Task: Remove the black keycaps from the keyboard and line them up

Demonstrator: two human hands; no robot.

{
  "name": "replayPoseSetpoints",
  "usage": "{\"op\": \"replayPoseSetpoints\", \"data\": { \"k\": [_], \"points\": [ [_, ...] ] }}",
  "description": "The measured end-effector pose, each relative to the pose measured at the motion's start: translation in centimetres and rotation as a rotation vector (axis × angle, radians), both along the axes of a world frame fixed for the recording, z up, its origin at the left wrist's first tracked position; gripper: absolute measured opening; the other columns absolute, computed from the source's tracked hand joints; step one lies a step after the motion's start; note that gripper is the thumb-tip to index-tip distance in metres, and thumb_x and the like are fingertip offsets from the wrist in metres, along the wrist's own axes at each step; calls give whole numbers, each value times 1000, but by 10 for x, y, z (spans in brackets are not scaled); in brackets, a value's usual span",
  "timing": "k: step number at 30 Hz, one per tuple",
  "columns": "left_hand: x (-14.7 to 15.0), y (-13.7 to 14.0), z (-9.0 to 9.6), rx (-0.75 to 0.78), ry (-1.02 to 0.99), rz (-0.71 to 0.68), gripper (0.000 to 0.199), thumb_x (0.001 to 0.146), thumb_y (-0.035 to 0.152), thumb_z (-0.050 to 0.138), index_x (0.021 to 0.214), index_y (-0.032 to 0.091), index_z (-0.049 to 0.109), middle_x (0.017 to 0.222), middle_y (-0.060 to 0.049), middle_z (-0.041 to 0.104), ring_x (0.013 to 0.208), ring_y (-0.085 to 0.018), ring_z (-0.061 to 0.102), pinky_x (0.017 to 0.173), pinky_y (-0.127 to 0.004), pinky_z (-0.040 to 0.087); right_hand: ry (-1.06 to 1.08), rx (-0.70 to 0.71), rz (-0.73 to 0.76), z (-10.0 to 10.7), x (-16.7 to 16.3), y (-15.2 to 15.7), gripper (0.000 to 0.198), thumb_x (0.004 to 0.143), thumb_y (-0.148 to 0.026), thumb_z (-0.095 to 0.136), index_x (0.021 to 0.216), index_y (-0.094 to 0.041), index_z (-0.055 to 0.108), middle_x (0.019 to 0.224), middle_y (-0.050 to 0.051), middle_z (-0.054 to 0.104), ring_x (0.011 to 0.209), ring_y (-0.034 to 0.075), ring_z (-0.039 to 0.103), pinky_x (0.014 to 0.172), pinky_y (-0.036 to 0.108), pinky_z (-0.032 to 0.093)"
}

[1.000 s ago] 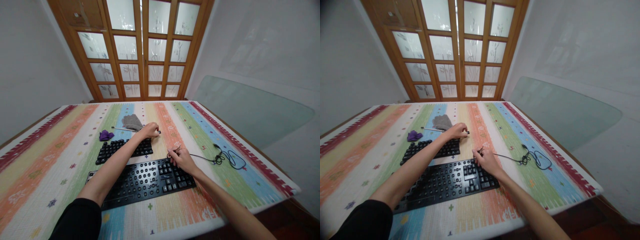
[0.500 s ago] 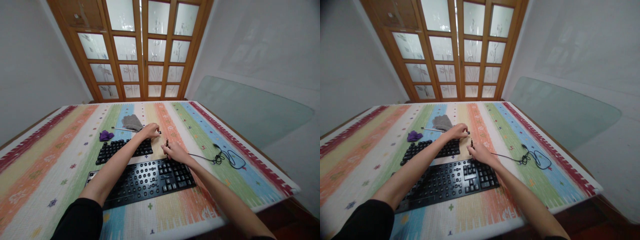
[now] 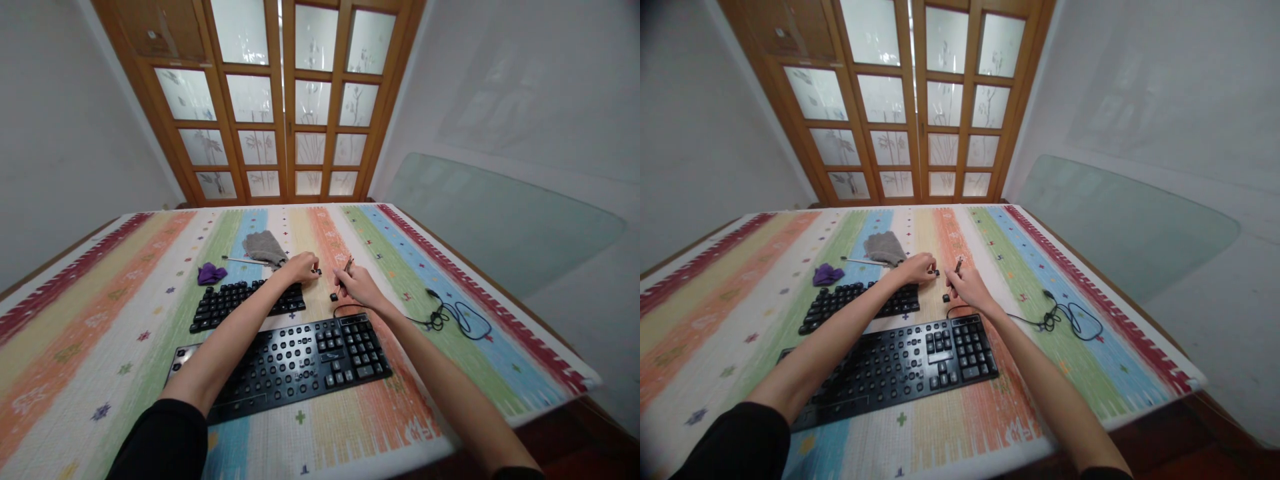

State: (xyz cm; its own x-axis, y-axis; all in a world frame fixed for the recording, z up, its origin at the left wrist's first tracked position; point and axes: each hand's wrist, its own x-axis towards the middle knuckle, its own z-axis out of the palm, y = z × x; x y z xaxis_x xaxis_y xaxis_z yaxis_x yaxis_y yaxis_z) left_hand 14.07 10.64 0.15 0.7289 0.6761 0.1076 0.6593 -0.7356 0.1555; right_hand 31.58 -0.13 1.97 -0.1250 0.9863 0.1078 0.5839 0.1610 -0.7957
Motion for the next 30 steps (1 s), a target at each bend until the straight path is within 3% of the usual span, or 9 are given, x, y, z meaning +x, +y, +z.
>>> {"op": "replayPoseSetpoints", "data": {
  "k": [7, 15, 30],
  "points": [
    [3, -3, -1, 10, 42, 27, 16, 75, 23, 63, 88, 15, 69, 95, -10, 65, 92, -23, 62, 76, -28, 48, -68, 106, -51, -4, 3, 30, 39, 96, -35, 41, 68, -16, 62, 53, 2, 63, 46, 13, 58, 55, 23, 42],
    [4, 0, -3, 7, 70, 55, 21, 74, 23, 60, 91, 15, 70, 96, -10, 65, 93, -24, 63, 77, -29, 49, -187, 120, -68, -18, -1, 60, 35, 96, -27, 48, 67, -14, 64, 59, 5, 67, 57, 15, 62, 62, 24, 41],
    [0, 13, -19, 6, -4, -1, 28, 75, 30, 64, 96, 12, 70, 95, -11, 66, 94, -25, 62, 83, -31, 49, -231, 92, -22, -21, -6, 73, 32, 97, -25, 46, 75, -14, 65, 59, 3, 66, 57, 14, 61, 60, 23, 41]
  ]
}}
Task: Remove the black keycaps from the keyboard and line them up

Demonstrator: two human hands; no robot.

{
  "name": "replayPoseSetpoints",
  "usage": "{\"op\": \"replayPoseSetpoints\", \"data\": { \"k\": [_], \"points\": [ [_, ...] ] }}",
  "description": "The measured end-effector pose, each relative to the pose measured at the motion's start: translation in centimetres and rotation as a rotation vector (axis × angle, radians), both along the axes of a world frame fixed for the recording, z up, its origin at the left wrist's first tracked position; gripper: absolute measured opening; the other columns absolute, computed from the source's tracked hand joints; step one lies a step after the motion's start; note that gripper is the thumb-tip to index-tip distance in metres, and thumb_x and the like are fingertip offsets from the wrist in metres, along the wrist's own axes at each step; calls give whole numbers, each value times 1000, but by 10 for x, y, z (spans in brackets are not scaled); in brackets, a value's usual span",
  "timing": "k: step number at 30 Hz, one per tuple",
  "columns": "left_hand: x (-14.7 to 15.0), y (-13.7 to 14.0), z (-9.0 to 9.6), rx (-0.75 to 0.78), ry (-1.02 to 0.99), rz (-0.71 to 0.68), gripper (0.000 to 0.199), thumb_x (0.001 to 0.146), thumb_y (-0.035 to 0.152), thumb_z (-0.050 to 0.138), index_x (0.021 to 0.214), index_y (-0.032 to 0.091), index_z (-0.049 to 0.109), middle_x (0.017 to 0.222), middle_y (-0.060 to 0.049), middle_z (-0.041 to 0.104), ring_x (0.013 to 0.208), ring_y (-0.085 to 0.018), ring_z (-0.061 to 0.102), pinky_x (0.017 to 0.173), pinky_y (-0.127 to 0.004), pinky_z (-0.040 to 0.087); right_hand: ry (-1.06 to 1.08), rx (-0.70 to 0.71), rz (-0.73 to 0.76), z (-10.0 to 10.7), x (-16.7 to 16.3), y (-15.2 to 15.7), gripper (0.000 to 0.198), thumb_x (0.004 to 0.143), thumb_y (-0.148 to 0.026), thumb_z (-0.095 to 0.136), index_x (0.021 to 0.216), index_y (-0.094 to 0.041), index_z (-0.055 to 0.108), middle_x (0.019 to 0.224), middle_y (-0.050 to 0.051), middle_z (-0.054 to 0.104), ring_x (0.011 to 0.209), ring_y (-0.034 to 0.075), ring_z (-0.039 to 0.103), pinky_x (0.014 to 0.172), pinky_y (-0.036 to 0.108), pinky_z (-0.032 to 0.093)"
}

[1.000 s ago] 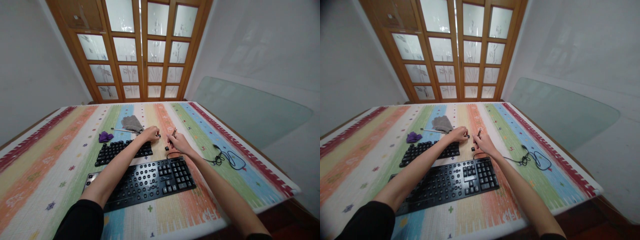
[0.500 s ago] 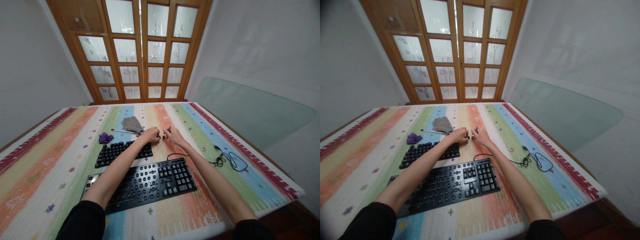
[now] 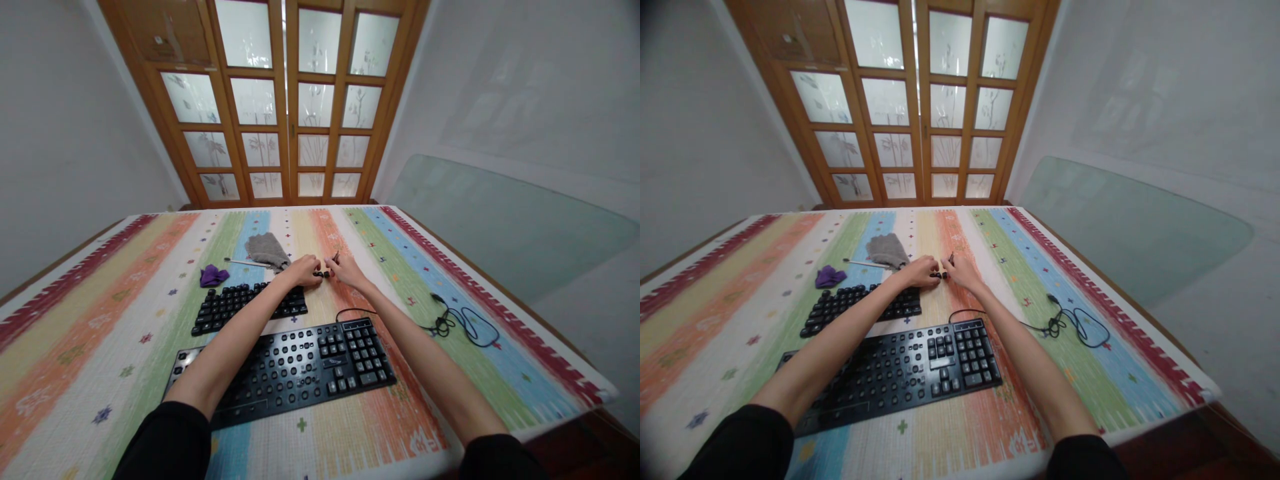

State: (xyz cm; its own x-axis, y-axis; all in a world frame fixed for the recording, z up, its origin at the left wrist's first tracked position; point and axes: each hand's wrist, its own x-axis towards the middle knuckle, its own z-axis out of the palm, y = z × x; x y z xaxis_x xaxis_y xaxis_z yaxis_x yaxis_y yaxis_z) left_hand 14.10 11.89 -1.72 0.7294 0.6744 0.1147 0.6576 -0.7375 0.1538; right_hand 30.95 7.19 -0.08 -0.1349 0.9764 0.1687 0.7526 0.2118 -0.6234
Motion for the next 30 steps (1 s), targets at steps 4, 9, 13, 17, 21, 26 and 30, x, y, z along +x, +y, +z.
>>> {"op": "replayPoseSetpoints", "data": {
  "k": [4, 9, 13, 17, 21, 26, 30],
  "points": [
    [-1, 4, -3, -9, -19, -45, 22, 75, 26, 63, 90, 14, 72, 88, -9, 67, 88, -23, 62, 80, -29, 49, 3, -1, 2, 1, -1, 1, 31, 97, -26, 46, 75, -13, 65, 60, 3, 66, 55, 14, 60, 59, 22, 42],
    [-1, 5, -6, -12, -49, -53, 19, 73, 22, 62, 86, 13, 72, 84, -9, 67, 85, -22, 62, 78, -29, 49, 6, 5, 5, 2, -1, 2, 31, 97, -25, 46, 73, -14, 64, 58, 2, 65, 54, 13, 60, 58, 22, 42],
    [-1, 4, -6, 1, -96, -37, 24, 73, 25, 65, 93, 12, 70, 91, -10, 66, 89, -23, 62, 82, -31, 49, 8, 20, 3, 5, 1, 0, 32, 97, -24, 46, 72, -14, 64, 57, 2, 65, 53, 13, 60, 57, 22, 41],
    [1, 3, -4, 13, -152, -42, 25, 77, 28, 66, 97, 13, 67, 97, -10, 64, 95, -23, 60, 87, -33, 48, 11, 49, 9, 10, 4, -3, 38, 97, -26, 45, 65, -15, 62, 57, 3, 66, 55, 13, 61, 59, 22, 41],
    [6, 1, -3, 11, -196, -67, 17, 80, 27, 64, 93, 15, 66, 94, -7, 63, 94, -22, 59, 87, -32, 48, 13, 78, 25, 15, 7, -4, 43, 98, -27, 44, 60, -15, 61, 58, 3, 67, 55, 12, 61, 62, 22, 41],
    [10, 0, -1, 3, -216, -90, 15, 81, 27, 64, 89, 15, 66, 92, -7, 63, 93, -21, 58, 85, -31, 47, 4, 101, 29, 18, 9, -6, 44, 97, -26, 44, 57, -16, 59, 58, 3, 67, 56, 13, 61, 62, 21, 41],
    [9, -1, 0, 1, -206, -99, 13, 80, 26, 65, 87, 15, 67, 92, -7, 63, 94, -21, 58, 86, -32, 47, -8, 107, 25, 17, 10, -8, 45, 97, -26, 45, 56, -16, 59, 56, 3, 67, 57, 14, 62, 63, 21, 42]
  ]
}}
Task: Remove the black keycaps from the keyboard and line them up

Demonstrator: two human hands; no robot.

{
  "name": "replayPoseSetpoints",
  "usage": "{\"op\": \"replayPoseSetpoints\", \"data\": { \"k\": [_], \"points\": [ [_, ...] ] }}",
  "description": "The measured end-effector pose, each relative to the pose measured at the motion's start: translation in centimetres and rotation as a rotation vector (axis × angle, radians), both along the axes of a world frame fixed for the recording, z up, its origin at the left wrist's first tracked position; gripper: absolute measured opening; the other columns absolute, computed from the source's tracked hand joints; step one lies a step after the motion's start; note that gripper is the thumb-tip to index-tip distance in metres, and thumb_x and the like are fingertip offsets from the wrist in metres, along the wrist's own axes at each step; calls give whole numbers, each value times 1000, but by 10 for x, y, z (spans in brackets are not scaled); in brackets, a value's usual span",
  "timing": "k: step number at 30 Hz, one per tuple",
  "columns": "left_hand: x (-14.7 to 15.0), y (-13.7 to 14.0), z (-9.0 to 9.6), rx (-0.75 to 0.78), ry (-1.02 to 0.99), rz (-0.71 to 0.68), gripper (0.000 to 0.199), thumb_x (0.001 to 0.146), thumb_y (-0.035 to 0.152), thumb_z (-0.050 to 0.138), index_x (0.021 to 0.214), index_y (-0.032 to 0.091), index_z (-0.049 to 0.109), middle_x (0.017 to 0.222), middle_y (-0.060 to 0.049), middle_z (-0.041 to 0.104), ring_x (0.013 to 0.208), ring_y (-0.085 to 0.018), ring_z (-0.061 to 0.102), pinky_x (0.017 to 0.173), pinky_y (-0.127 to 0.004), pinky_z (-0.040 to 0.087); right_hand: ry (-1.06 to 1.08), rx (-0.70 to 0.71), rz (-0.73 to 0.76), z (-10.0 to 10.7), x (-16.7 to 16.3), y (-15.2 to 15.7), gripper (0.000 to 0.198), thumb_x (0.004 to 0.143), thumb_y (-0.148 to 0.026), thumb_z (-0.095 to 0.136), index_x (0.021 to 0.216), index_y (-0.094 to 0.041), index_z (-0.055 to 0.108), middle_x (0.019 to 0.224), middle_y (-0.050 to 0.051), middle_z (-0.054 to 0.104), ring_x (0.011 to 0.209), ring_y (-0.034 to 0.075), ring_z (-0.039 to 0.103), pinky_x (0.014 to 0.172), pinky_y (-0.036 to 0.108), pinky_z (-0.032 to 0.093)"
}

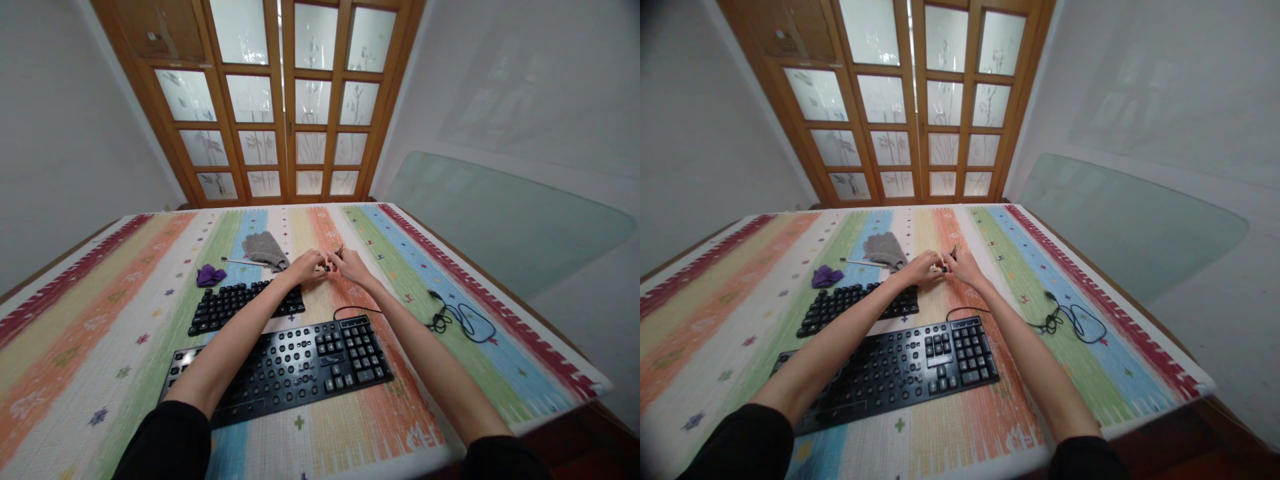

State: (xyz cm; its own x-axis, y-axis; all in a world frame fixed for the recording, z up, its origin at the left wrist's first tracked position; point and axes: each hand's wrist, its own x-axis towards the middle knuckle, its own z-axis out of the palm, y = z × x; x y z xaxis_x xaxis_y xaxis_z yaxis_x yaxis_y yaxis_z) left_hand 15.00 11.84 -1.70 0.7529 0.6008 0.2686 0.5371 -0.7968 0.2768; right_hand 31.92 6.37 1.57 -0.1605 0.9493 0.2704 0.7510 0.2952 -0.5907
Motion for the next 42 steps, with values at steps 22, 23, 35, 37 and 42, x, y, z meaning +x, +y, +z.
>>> {"op": "replayPoseSetpoints", "data": {
  "k": [22, 23, 35, 37, 42],
  "points": [
    [2, -11, 6, 31, 88, 50, 18, 82, 29, 63, 89, 15, 70, 92, -9, 61, 94, -23, 57, 84, -32, 48, -107, 37, -136, -17, 16, -2, 36, 97, -25, 47, 67, -15, 65, 62, 6, 69, 66, 18, 67, 66, 24, 40],
    [4, -11, 5, 33, 98, 58, 17, 82, 29, 63, 89, 15, 70, 92, -10, 61, 95, -24, 57, 84, -33, 48, -106, 40, -136, -16, 16, -2, 36, 97, -26, 47, 67, -15, 65, 62, 6, 69, 66, 18, 67, 66, 24, 41],
    [8, -8, 0, 31, 184, 129, 19, 79, 26, 60, 88, 14, 71, 91, -11, 62, 96, -25, 58, 83, -32, 48, -96, 51, -126, -13, 15, -6, 40, 96, -28, 47, 61, -17, 61, 58, 5, 68, 61, 17, 65, 64, 23, 40],
    [7, -7, -1, 29, 189, 129, 20, 79, 27, 60, 88, 14, 71, 91, -11, 62, 95, -25, 58, 82, -32, 48, -91, 50, -125, -13, 15, -7, 40, 97, -28, 47, 62, -17, 61, 59, 5, 68, 62, 17, 65, 64, 23, 40],
    [6, -6, -2, 22, 195, 130, 20, 79, 27, 60, 89, 14, 71, 91, -12, 62, 95, -25, 59, 82, -32, 49, -79, 47, -115, -10, 13, -11, 38, 97, -28, 47, 65, -17, 62, 60, 5, 69, 64, 17, 66, 65, 24, 41]
  ]
}}
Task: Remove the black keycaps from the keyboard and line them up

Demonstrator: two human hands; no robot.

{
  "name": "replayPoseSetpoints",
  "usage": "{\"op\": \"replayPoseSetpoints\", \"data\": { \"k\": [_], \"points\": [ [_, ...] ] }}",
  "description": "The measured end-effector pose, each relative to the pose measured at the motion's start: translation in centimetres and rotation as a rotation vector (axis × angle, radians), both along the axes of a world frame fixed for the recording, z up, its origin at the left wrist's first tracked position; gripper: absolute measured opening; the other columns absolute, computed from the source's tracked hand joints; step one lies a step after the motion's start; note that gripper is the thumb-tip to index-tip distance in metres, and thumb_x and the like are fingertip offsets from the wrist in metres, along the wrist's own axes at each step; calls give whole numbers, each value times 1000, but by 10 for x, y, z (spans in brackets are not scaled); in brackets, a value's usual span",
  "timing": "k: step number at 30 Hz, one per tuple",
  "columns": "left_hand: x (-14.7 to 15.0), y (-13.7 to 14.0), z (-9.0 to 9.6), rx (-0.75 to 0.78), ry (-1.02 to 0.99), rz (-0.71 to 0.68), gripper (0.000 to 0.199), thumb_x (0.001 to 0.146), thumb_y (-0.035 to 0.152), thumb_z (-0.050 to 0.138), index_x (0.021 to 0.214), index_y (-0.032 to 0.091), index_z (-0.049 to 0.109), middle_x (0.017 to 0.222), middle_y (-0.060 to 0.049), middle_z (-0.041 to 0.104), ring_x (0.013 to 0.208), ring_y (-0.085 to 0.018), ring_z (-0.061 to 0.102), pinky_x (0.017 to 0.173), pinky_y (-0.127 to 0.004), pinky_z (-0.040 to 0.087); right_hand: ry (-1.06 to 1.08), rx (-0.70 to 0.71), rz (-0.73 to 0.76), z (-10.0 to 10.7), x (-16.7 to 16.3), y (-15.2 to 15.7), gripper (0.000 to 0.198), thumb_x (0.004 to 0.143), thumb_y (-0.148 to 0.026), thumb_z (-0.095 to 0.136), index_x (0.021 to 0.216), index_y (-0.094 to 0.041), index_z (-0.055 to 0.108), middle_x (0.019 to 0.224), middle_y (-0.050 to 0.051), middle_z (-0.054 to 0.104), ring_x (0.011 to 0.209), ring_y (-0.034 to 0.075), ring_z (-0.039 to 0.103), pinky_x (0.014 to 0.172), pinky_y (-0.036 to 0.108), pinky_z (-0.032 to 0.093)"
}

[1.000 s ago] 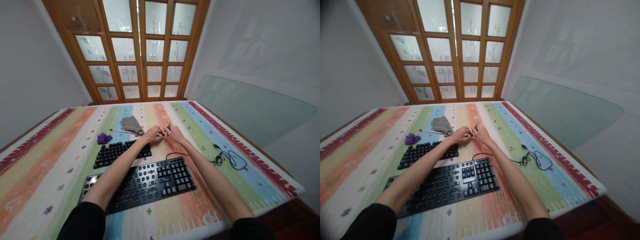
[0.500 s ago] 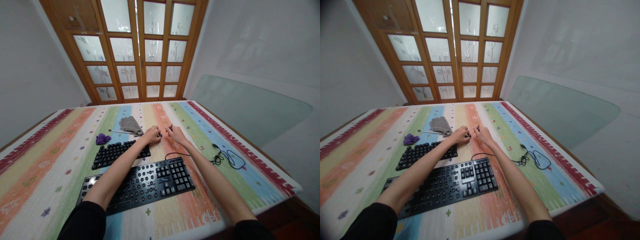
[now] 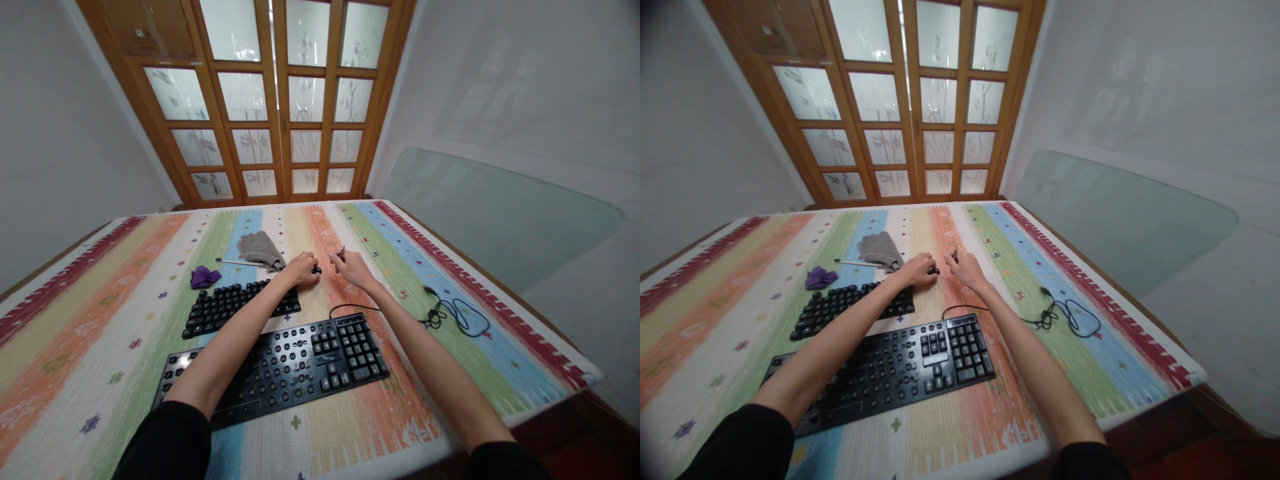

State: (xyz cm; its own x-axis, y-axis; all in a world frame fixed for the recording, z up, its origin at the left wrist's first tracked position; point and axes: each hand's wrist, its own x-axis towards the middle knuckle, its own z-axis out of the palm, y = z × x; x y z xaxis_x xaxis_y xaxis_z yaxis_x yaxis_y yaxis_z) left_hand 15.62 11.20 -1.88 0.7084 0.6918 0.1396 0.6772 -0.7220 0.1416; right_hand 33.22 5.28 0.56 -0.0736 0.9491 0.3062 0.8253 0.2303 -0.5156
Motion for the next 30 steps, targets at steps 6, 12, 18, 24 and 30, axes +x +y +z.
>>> {"op": "replayPoseSetpoints", "data": {
  "k": [6, 12, 18, 24, 30],
  "points": [
    [0, -2, 2, -11, 6, 1, 20, 78, 27, 60, 90, 13, 70, 91, -12, 63, 94, -26, 59, 83, -33, 48, 19, -5, 15, 9, -1, -6, 39, 96, -27, 48, 60, -17, 60, 58, 4, 67, 62, 17, 65, 65, 24, 40],
    [-7, -5, 11, -25, 8, -10, 26, 74, 26, 64, 97, 13, 68, 97, -12, 63, 98, -26, 59, 85, -33, 48, 62, -10, 43, 18, -1, -15, 41, 96, -31, 47, 61, -17, 61, 58, 4, 67, 58, 16, 63, 63, 23, 40],
    [-41, -5, 30, -3, -23, -6, 32, 74, 23, 62, 104, 13, 64, 104, -11, 62, 104, -26, 55, 93, -34, 45, 201, -56, 111, 26, 3, -38, 43, 97, -42, 43, 71, -15, 63, 58, 4, 67, 46, 13, 57, 55, 23, 43],
    [-81, -20, 40, 57, -128, -7, 23, 78, 19, 55, 100, 14, 63, 100, -9, 62, 102, -24, 54, 93, -34, 43, 415, -195, 237, 25, -6, -77, 43, 93, -50, 47, 71, -16, 63, 54, 1, 63, 40, 11, 52, 45, 22, 39],
    [-97, -63, 46, 39, -148, -137, 18, 85, 22, 52, 98, 16, 63, 95, -9, 63, 99, -24, 54, 88, -35, 44, 324, -210, 391, 14, -24, -115, 50, 94, -51, 48, 61, -16, 61, 54, 1, 59, 50, 12, 54, 54, 24, 39]
  ]
}}
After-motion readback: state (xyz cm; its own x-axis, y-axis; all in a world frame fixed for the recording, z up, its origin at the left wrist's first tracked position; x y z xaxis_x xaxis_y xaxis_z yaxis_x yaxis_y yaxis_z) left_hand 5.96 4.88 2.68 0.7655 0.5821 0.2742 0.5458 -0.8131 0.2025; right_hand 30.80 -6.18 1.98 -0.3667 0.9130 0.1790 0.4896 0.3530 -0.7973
